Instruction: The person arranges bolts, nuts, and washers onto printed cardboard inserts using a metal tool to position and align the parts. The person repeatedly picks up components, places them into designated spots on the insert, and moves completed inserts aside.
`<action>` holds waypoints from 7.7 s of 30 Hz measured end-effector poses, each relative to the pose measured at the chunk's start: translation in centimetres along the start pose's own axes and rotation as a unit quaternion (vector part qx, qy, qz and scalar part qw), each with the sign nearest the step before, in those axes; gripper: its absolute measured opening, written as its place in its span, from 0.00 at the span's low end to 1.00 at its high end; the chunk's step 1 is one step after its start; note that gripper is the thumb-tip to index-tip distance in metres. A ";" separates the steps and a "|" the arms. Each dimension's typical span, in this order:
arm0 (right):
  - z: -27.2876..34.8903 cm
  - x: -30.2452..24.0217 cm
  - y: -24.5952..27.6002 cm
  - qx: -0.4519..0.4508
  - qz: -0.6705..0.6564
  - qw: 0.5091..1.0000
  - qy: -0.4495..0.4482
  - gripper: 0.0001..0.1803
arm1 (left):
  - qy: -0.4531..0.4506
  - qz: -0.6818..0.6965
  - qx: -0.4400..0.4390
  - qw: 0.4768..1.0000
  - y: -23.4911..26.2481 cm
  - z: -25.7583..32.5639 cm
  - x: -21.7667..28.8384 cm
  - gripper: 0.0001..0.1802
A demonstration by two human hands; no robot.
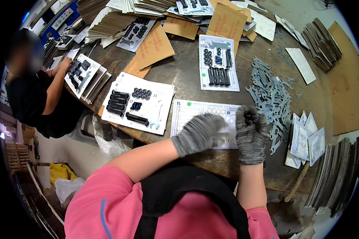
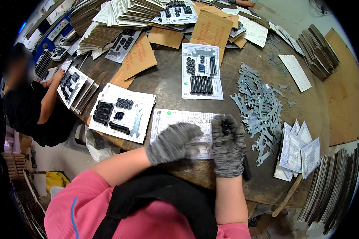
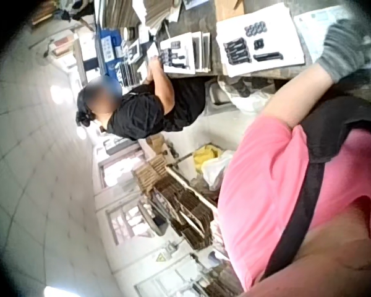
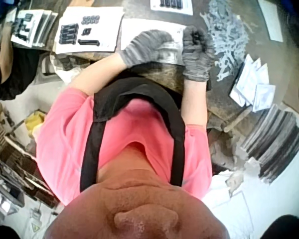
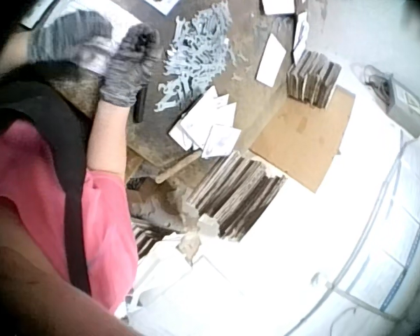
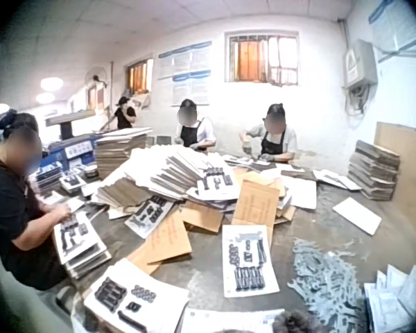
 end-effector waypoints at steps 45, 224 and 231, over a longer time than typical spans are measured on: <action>1.4 23.8 -12.0 -0.563 0.806 0.171 0.074 0.13 | 0.255 -0.207 0.112 0.938 12.5 12.3 -15.9 0.14; 3.5 44.5 -23.8 -0.230 0.399 0.791 -0.403 0.09 | 0.479 -0.014 0.392 0.785 42.4 31.5 -47.5 0.14; 3.3 43.9 -23.5 -0.257 0.406 0.783 -0.395 0.12 | 0.488 -0.012 0.403 0.774 42.4 31.6 -45.9 0.13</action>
Point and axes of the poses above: each hand's wrist, its own z-axis away from the middle knuckle, its own y-axis out of the back of the hand, x = y × z, the point moved 6 cm from there along -z, towards the middle knuckle, and after that the axes turned 9 degrees about y, right-handed, at the moved point
